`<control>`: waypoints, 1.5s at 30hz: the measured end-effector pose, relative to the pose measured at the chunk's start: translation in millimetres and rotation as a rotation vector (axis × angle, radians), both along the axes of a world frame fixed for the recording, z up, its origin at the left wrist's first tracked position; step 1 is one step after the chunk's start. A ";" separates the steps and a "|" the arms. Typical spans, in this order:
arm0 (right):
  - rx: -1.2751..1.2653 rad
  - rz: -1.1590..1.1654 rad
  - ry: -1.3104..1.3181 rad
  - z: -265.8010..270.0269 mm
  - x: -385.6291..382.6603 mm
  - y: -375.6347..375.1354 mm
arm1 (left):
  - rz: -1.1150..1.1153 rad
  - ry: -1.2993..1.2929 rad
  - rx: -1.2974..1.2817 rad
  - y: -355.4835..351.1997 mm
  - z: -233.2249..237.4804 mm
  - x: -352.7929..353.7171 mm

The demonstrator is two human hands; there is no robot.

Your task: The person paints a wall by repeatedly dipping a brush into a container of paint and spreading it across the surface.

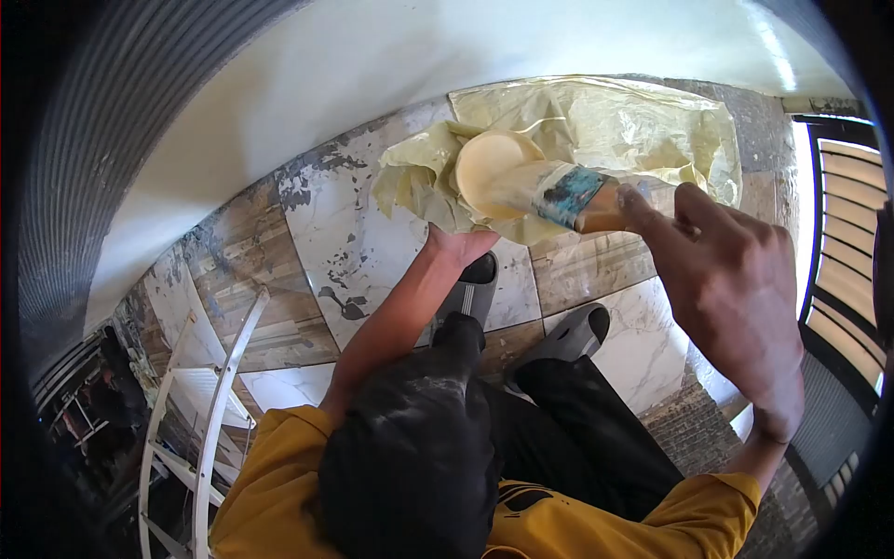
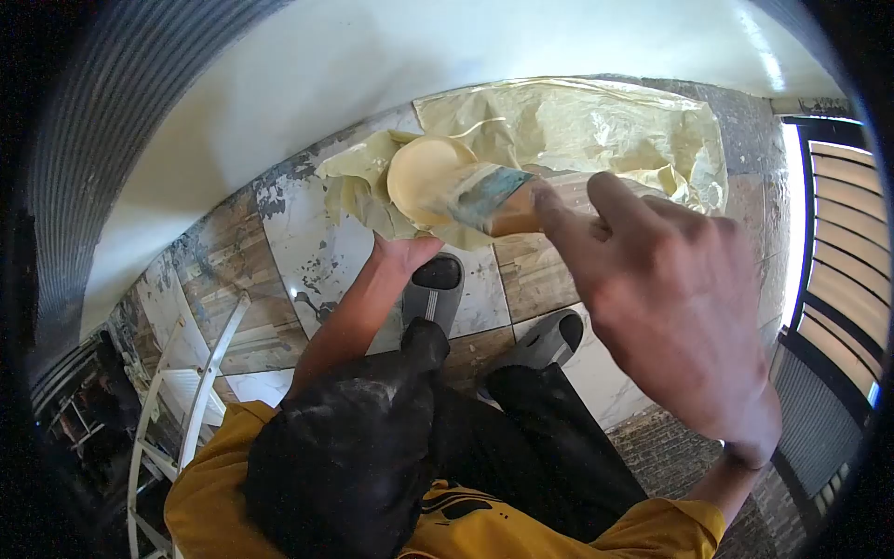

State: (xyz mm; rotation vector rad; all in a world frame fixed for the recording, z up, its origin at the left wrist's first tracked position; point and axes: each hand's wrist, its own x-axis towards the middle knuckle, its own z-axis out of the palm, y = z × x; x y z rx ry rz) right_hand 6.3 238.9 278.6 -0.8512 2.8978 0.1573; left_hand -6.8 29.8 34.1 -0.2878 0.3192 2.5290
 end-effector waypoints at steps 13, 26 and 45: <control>-0.301 -0.155 -0.150 -28.6 -0.2 21.7 | -0.016 0.078 -0.005 -5.1 1.1 -5.6; -1.386 -0.895 -0.962 -117.3 6.8 75.3 | -0.016 0.002 0.026 12.6 5.5 -21.2; -1.905 -0.704 -0.404 -203.6 -29.8 17.5 | 0.129 0.000 -0.103 -5.0 -19.9 -25.0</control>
